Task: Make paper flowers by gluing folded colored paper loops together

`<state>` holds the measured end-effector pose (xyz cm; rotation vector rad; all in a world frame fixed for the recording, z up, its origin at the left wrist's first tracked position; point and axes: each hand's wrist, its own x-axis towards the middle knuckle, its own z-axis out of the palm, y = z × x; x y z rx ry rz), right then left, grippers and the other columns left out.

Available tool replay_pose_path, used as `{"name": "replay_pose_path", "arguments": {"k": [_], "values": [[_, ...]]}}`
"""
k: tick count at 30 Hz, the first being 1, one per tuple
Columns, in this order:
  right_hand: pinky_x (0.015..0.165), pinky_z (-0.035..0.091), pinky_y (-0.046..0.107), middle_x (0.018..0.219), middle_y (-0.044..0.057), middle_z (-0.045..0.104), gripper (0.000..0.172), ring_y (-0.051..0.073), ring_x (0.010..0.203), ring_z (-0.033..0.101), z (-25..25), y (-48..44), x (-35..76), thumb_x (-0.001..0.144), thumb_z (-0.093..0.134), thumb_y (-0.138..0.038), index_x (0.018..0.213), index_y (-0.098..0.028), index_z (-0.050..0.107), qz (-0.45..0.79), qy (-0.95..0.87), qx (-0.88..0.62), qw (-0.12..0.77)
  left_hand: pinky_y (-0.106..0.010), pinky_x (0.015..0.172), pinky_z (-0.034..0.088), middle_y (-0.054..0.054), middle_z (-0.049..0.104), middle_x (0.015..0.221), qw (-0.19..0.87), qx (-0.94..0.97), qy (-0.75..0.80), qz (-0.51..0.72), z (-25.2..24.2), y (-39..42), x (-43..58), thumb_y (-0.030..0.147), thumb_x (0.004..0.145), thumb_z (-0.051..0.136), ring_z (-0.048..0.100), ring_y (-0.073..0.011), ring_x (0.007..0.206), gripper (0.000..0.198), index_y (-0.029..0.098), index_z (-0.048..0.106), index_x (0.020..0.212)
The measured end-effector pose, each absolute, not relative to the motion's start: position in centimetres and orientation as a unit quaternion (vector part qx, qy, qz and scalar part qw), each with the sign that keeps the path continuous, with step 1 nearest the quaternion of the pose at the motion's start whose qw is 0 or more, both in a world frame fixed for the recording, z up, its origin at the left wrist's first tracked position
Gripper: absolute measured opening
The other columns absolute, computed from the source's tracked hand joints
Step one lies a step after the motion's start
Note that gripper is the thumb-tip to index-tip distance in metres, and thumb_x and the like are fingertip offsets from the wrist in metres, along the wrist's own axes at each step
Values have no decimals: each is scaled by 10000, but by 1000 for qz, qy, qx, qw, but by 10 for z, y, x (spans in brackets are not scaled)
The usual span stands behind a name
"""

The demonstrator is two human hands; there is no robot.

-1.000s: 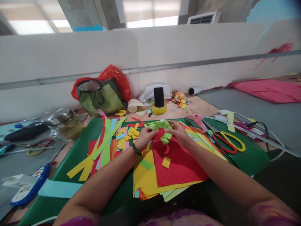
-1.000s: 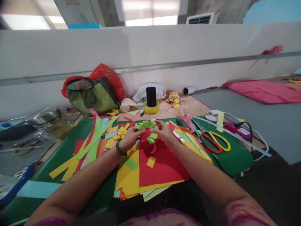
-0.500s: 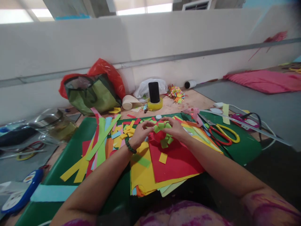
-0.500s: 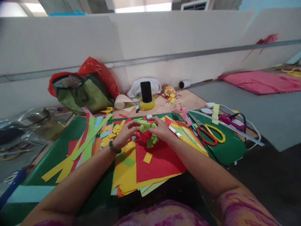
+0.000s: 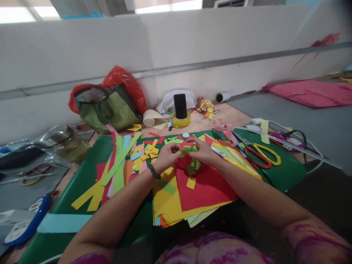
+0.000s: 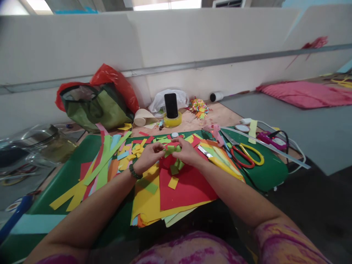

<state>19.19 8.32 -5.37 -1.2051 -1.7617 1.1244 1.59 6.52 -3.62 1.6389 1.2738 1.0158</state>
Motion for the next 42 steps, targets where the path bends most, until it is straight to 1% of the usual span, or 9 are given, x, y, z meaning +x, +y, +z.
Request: {"name": "replay_pose_path", "arguments": {"k": [6, 14, 23, 25, 29, 30, 32, 35, 42], "values": [[497, 351, 204, 614, -72, 519, 505, 95, 511, 445, -57, 82, 192, 619, 591, -157, 1124, -176, 564, 400, -699, -477, 351, -205, 534, 408, 24, 574, 587, 400, 648, 517, 391, -35, 63, 17, 145, 597, 545, 508, -100, 553, 34, 170, 566, 605], [526, 367, 219, 636, -62, 544, 569, 108, 529, 465, -53, 78, 191, 621, 598, -156, 1187, -169, 545, 377, -710, -491, 336, -213, 541, 399, 21, 562, 581, 384, 656, 526, 382, -32, 62, 17, 176, 606, 527, 502, -109, 564, 26, 179, 553, 601], [565, 385, 219, 649, -58, 561, 587, 109, 570, 500, -51, 75, 190, 612, 602, -145, 1198, -160, 561, 363, -718, -493, 331, -218, 569, 391, 25, 571, 610, 353, 683, 518, 374, -31, 61, 17, 129, 622, 557, 496, -101, 578, 49, 170, 539, 602], [551, 382, 215, 660, -55, 568, 595, 109, 569, 501, -52, 76, 190, 617, 600, -149, 1209, -167, 549, 369, -714, -489, 339, -213, 561, 392, 30, 569, 629, 384, 672, 505, 381, -30, 60, 17, 146, 629, 588, 498, -99, 581, 55, 170, 547, 657], [526, 377, 211, 704, -40, 592, 619, 115, 585, 523, -54, 77, 191, 631, 568, -150, 1246, -176, 506, 385, -703, -478, 359, -204, 508, 398, 52, 553, 628, 499, 614, 494, 361, -26, 58, 16, 239, 642, 650, 496, -100, 547, 254, 176, 583, 878], [525, 378, 210, 720, -34, 598, 620, 117, 594, 530, -54, 78, 191, 628, 563, -149, 1245, -177, 504, 386, -702, -477, 362, -202, 498, 398, 50, 556, 627, 517, 600, 497, 355, -26, 58, 16, 255, 639, 655, 496, -99, 541, 258, 174, 586, 874], [528, 381, 210, 732, -31, 595, 617, 118, 603, 530, -54, 78, 191, 617, 558, -145, 1231, -185, 508, 385, -701, -478, 363, -198, 486, 393, 40, 565, 623, 532, 588, 501, 349, -28, 58, 15, 266, 632, 652, 496, -93, 530, 201, 164, 596, 795], [545, 391, 216, 740, -32, 589, 622, 115, 601, 519, -55, 78, 190, 605, 559, -138, 1223, -193, 512, 388, -702, -474, 362, -196, 469, 360, 33, 557, 572, 517, 601, 504, 342, -33, 60, 15, 250, 622, 628, 479, -89, 501, 126, 148, 616, 695], [572, 418, 231, 800, -6, 610, 663, 128, 628, 541, -54, 77, 188, 596, 569, -133, 1254, -183, 504, 388, -689, -496, 357, -201, 457, 307, 37, 527, 510, 483, 607, 523, 352, -40, 61, 18, 233, 624, 580, 445, -90, 476, 94, 147, 612, 643]]}}
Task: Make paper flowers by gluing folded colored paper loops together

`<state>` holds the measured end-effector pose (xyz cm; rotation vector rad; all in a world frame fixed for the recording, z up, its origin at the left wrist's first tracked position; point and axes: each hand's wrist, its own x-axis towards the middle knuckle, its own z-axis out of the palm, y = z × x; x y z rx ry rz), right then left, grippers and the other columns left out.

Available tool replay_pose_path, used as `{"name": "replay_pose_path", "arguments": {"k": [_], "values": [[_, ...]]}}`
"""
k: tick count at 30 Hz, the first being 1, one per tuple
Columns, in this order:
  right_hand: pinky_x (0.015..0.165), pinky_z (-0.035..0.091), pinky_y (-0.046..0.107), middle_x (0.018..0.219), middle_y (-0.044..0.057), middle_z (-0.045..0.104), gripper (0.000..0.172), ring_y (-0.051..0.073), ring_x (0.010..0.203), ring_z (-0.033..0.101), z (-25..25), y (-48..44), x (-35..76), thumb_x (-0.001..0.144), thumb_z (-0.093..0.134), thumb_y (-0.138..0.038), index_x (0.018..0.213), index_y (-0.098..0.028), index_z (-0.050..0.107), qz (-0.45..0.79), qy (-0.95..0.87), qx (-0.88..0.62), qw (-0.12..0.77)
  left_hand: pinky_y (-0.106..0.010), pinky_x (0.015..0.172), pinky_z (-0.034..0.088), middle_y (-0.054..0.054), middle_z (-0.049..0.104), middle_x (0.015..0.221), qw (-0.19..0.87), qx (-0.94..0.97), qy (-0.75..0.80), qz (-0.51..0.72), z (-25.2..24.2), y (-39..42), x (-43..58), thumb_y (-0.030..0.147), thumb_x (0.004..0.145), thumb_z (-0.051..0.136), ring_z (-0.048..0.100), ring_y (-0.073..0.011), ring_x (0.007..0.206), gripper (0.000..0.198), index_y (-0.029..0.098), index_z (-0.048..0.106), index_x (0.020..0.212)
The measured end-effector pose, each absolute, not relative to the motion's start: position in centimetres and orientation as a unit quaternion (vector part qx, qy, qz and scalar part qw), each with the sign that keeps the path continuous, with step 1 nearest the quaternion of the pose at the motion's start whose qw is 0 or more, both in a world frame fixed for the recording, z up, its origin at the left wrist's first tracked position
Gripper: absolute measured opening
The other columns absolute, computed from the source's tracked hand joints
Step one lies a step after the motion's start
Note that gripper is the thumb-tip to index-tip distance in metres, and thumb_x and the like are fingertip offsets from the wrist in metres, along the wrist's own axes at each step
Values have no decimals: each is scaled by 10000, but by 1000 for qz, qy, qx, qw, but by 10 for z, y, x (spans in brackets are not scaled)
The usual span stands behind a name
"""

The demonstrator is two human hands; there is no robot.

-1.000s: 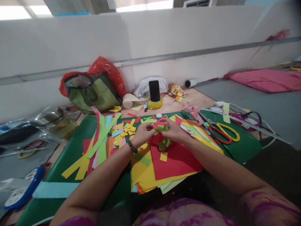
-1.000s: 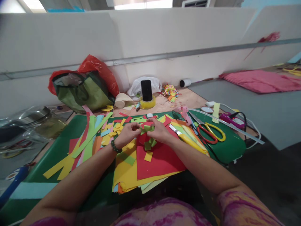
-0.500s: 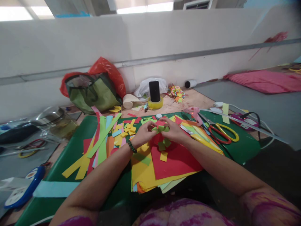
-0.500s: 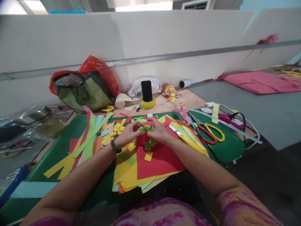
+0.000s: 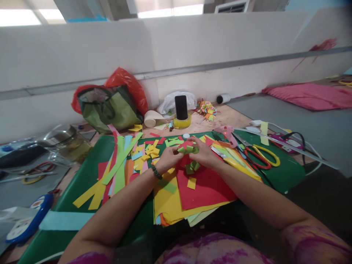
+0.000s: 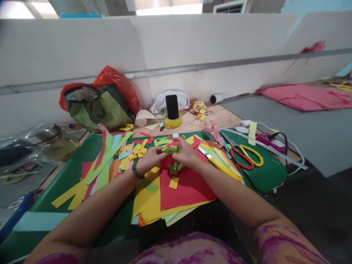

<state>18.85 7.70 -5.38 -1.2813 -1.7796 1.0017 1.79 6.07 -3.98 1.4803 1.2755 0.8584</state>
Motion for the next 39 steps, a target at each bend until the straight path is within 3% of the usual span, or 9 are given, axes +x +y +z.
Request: {"name": "replay_pose_path", "arguments": {"k": [10, 18, 24, 34, 39], "values": [[529, 410, 215, 740, -33, 595, 648, 107, 561, 515, -52, 75, 190, 605, 561, -135, 1249, -187, 504, 387, -690, -492, 363, -207, 491, 330, 29, 531, 564, 493, 615, 499, 359, -32, 59, 17, 340, 627, 660, 427, -84, 529, 199, 146, 627, 654], [548, 401, 212, 706, -50, 559, 650, 121, 608, 537, -54, 75, 189, 622, 572, -124, 1263, -189, 490, 362, -709, -489, 357, -222, 567, 400, 22, 562, 621, 391, 644, 511, 413, -37, 60, 18, 248, 629, 615, 501, -109, 596, 108, 174, 536, 615], [627, 427, 239, 833, -8, 585, 669, 132, 679, 548, -53, 73, 190, 621, 591, -136, 1282, -177, 496, 337, -729, -482, 350, -222, 559, 390, 26, 557, 597, 375, 659, 514, 402, -35, 59, 18, 189, 641, 578, 494, -104, 572, 71, 172, 530, 592], [587, 401, 224, 703, -48, 545, 743, 117, 604, 506, -51, 72, 190, 623, 585, -104, 1351, -168, 457, 350, -735, -483, 322, -215, 562, 404, 30, 571, 607, 378, 668, 507, 392, -34, 58, 19, 192, 645, 569, 501, -103, 584, 51, 167, 548, 606], [626, 433, 246, 790, -11, 584, 742, 136, 660, 543, -49, 71, 189, 620, 580, -109, 1351, -153, 469, 345, -732, -490, 323, -225, 572, 419, 29, 582, 613, 363, 681, 505, 387, -34, 58, 18, 210, 660, 587, 514, -110, 582, 73, 168, 552, 612]]}}
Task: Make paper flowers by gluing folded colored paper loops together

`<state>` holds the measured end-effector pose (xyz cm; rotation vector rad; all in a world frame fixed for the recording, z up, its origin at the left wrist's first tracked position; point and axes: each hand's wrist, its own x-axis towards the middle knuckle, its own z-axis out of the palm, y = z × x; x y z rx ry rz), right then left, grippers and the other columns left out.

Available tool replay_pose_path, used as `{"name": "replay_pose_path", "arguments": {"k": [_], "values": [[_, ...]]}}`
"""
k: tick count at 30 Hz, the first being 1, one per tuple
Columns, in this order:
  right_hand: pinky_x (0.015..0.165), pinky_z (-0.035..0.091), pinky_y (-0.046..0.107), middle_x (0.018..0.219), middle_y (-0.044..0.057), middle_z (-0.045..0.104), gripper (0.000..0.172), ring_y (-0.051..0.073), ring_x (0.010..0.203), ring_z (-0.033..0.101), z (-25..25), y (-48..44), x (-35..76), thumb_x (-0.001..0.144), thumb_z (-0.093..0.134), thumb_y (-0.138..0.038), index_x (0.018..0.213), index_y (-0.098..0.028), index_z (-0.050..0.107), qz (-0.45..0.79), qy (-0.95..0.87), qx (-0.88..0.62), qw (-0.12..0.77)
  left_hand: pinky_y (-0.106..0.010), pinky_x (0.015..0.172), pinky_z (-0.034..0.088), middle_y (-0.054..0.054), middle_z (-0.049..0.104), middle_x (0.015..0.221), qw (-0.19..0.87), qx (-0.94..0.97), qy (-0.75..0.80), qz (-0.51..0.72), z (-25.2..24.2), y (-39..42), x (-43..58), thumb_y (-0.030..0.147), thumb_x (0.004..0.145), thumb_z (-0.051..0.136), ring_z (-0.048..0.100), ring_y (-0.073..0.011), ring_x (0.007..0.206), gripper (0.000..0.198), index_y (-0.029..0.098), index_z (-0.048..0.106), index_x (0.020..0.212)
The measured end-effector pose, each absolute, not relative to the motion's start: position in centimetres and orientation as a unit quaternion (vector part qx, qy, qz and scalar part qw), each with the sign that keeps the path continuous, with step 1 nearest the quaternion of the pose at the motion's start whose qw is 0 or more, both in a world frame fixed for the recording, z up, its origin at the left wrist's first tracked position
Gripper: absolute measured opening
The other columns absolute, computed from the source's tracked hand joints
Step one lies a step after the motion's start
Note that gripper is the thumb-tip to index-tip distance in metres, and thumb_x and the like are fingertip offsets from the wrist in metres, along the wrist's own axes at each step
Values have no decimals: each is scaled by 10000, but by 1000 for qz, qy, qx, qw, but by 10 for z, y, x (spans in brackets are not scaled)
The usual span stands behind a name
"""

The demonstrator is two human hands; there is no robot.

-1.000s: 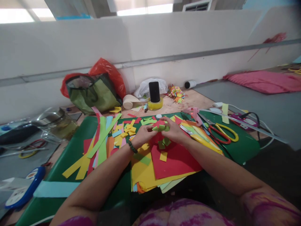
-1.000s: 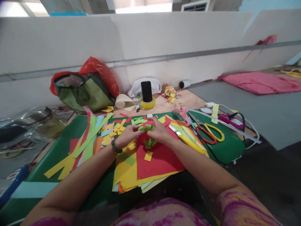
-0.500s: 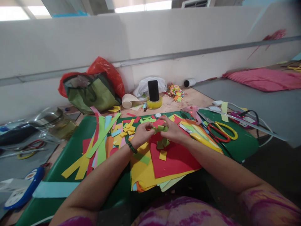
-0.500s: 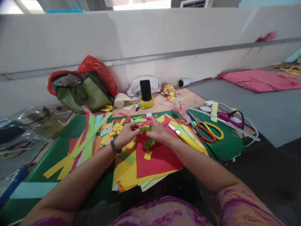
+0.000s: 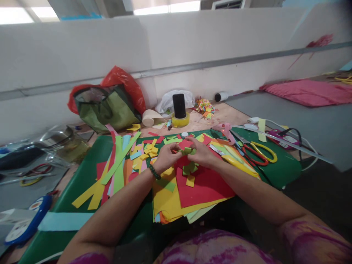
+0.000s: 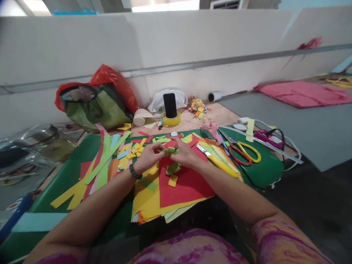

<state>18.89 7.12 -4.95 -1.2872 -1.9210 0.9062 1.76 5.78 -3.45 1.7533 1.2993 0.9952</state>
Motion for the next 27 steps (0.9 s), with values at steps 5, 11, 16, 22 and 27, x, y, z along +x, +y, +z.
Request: {"name": "replay_pose_path", "arguments": {"k": [5, 11, 16, 22, 27], "values": [[693, 458, 264, 949, 42, 627, 689, 155, 764, 576, -49, 72, 190, 627, 578, -142, 1312, -168, 507, 365, -719, -476, 351, -226, 588, 422, 35, 568, 618, 351, 680, 509, 393, -36, 60, 16, 153, 641, 563, 515, -111, 602, 44, 172, 535, 612], [566, 415, 236, 831, 14, 619, 644, 118, 610, 511, -52, 75, 190, 637, 571, -170, 1277, -148, 505, 391, -699, -476, 364, -222, 575, 414, 35, 562, 624, 381, 668, 501, 397, -37, 60, 17, 167, 636, 576, 514, -105, 592, 49, 172, 529, 630], [531, 383, 225, 667, -51, 531, 667, 109, 544, 470, -53, 74, 190, 636, 556, -148, 1299, -149, 482, 397, -709, -460, 357, -214, 565, 408, 34, 563, 611, 396, 662, 502, 390, -35, 58, 18, 169, 641, 587, 510, -102, 585, 48, 167, 545, 617], [542, 368, 225, 639, -65, 513, 673, 123, 565, 486, -51, 71, 191, 642, 566, -146, 1308, -162, 468, 390, -725, -444, 353, -220, 568, 408, 32, 565, 611, 399, 658, 510, 384, -34, 57, 19, 166, 643, 592, 515, -107, 589, 62, 167, 540, 608], [538, 352, 226, 625, -67, 499, 664, 121, 564, 462, -51, 70, 191, 648, 576, -157, 1303, -151, 471, 370, -740, -442, 347, -220, 596, 423, 35, 559, 644, 407, 654, 500, 396, -34, 57, 20, 166, 627, 613, 521, -105, 619, 93, 172, 524, 652]]}}
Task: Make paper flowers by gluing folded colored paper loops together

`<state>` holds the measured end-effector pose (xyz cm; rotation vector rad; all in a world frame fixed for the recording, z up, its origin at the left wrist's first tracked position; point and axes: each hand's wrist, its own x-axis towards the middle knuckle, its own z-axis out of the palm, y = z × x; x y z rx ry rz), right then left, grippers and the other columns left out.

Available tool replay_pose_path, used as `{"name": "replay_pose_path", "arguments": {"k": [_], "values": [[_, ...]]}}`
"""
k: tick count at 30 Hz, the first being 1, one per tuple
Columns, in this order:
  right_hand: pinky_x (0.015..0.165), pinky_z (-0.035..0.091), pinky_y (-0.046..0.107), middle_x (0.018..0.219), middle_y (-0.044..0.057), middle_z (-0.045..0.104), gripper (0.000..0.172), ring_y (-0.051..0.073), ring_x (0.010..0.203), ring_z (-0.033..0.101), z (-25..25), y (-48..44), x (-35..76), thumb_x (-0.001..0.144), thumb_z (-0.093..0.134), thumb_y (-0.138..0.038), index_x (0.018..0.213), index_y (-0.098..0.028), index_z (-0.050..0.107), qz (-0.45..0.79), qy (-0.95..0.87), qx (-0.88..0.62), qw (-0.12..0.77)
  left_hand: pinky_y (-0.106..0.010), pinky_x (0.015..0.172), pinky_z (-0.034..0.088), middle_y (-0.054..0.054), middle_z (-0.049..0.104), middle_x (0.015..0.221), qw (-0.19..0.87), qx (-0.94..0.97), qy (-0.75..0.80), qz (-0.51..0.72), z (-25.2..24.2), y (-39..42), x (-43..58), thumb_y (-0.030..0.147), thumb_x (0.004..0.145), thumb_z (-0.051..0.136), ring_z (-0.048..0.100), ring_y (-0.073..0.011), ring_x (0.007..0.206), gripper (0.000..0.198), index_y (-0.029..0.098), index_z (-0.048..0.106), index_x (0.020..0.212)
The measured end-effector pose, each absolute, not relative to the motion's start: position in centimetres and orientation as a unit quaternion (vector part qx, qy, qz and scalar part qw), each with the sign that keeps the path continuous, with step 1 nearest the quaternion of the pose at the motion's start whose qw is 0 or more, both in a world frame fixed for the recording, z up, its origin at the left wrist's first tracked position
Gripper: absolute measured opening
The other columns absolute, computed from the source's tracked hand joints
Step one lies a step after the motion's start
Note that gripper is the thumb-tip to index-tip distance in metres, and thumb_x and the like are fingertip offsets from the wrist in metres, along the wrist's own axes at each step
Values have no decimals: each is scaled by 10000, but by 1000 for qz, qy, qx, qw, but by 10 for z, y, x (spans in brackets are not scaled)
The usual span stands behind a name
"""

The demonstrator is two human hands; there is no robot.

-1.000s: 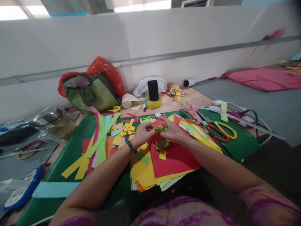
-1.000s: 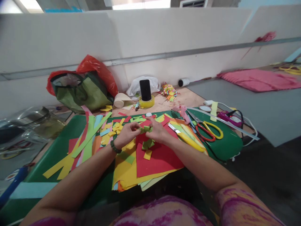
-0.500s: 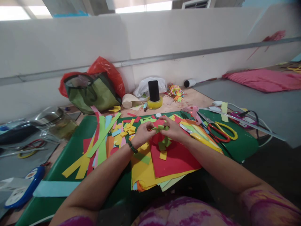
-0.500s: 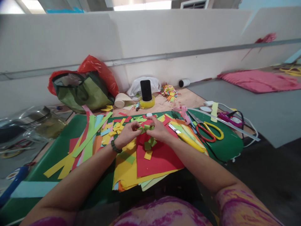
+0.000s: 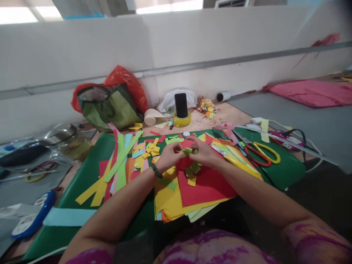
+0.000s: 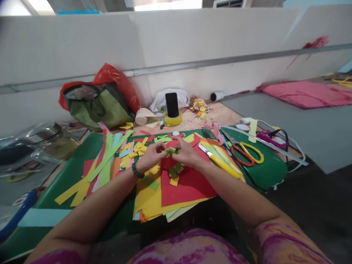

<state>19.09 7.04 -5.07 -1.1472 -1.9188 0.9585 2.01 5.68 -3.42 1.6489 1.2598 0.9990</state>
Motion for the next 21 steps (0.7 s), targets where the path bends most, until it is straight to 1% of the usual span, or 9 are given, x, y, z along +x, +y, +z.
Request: {"name": "replay_pose_path", "arguments": {"k": [3, 5, 9, 11, 15, 18, 19, 21], "values": [[536, 363, 235, 682, -42, 523, 650, 126, 584, 470, -51, 72, 191, 657, 574, -186, 1296, -143, 465, 377, -712, -456, 379, -219, 588, 434, 36, 586, 687, 463, 619, 497, 395, -32, 56, 20, 168, 613, 630, 550, -112, 636, 192, 170, 562, 792], [542, 373, 239, 706, -35, 520, 647, 129, 601, 480, -51, 73, 191, 659, 574, -204, 1292, -137, 457, 388, -689, -454, 411, -213, 550, 416, 25, 600, 693, 506, 600, 495, 372, -30, 55, 19, 198, 632, 620, 551, -112, 617, 213, 158, 598, 839], [574, 385, 245, 719, -35, 519, 643, 130, 634, 500, -51, 74, 191, 656, 592, -222, 1280, -135, 464, 395, -683, -428, 440, -196, 497, 339, 35, 571, 610, 535, 584, 499, 351, -28, 56, 19, 211, 632, 595, 466, -77, 532, 163, 134, 657, 762], [573, 381, 245, 715, -37, 522, 644, 125, 626, 492, -51, 73, 190, 655, 592, -227, 1279, -126, 466, 394, -681, -425, 447, -196, 497, 330, 44, 564, 584, 540, 574, 500, 360, -27, 56, 20, 193, 617, 587, 447, -68, 516, 151, 135, 664, 734], [550, 365, 235, 689, -55, 497, 623, 104, 581, 450, -51, 71, 190, 645, 583, -227, 1255, -135, 492, 392, -676, -439, 444, -204, 501, 342, 40, 580, 579, 548, 552, 503, 378, -28, 53, 25, 178, 620, 561, 456, -72, 503, 148, 140, 666, 719], [534, 369, 230, 709, -47, 519, 606, 114, 600, 480, -51, 72, 192, 631, 598, -240, 1227, -173, 508, 403, -659, -453, 445, -213, 503, 353, 34, 573, 582, 548, 550, 509, 372, -28, 53, 25, 172, 625, 566, 463, -79, 503, 116, 146, 651, 699], [528, 377, 232, 731, -36, 546, 607, 122, 610, 500, -51, 74, 193, 629, 606, -251, 1224, -183, 506, 413, -646, -455, 452, -216, 519, 373, 28, 589, 612, 554, 545, 508, 372, -26, 54, 23, 164, 620, 568, 488, -86, 524, 130, 150, 649, 720], [538, 412, 246, 804, -4, 606, 626, 145, 649, 553, -51, 78, 196, 628, 627, -277, 1233, -194, 491, 437, -612, -455, 478, -232, 595, 434, 4, 645, 736, 570, 527, 488, 399, -21, 56, 17, 136, 598, 562, 576, -109, 621, 253, 160, 649, 835]]}}
